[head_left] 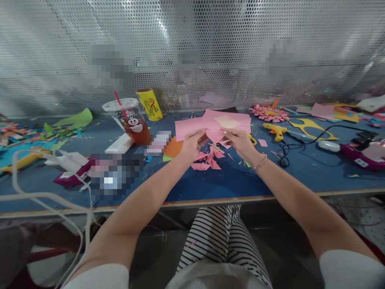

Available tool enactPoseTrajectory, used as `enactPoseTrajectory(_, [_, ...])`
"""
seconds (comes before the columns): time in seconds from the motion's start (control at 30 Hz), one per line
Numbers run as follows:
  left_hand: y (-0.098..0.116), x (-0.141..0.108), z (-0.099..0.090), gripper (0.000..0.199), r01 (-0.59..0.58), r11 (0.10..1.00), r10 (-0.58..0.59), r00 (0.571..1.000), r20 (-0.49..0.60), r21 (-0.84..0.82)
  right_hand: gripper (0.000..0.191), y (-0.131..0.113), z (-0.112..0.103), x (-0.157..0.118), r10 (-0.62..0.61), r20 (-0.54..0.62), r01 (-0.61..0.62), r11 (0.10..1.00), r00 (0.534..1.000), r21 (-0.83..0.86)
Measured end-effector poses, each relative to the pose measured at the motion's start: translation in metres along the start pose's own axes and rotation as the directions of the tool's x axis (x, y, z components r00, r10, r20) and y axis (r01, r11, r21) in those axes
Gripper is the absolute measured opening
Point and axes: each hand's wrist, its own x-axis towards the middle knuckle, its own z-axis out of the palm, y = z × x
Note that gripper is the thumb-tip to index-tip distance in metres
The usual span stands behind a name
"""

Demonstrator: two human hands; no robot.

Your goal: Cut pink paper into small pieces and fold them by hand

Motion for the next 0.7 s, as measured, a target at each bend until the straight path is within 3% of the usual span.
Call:
enactPoseTrajectory(0.2, [0.000,0.003,-0.004,0.017,0.003,0.999,-0.005,0.998,0.068,0.032,0.036,0.003,-0.003,0.003,-0.043,-0.020,0.042,0.998,0.999,-0.041])
enactPoseTrajectory(0.33, [0.002,0.005,-0.005,0.024,-0.032,0.984,0.018,0.997,0.080,0.175,0.033,-0.001,-0.004,0.002,-0.112,-0.017,0.107,0.976,0.994,-0.188])
enactPoseTrajectory(0.4, [0.002,0.004,-0.005,0.027,-0.074,0.946,0.044,0.994,0.103,0.317,0.032,-0.004,-0.002,0.000,-0.141,0.006,0.138,0.960,0.990,-0.243])
enactPoseTrajectory(0.5, [0.000,0.001,-0.003,0.026,-0.167,0.842,0.055,0.973,0.225,0.513,0.029,-0.008,-0.001,-0.002,-0.164,0.028,0.165,0.948,0.986,-0.273])
enactPoseTrajectory(0.7, [-0.004,-0.004,-0.001,0.020,-0.302,0.687,0.083,0.936,0.341,0.661,0.027,-0.004,-0.006,0.002,-0.159,-0.037,0.147,0.965,0.987,-0.218])
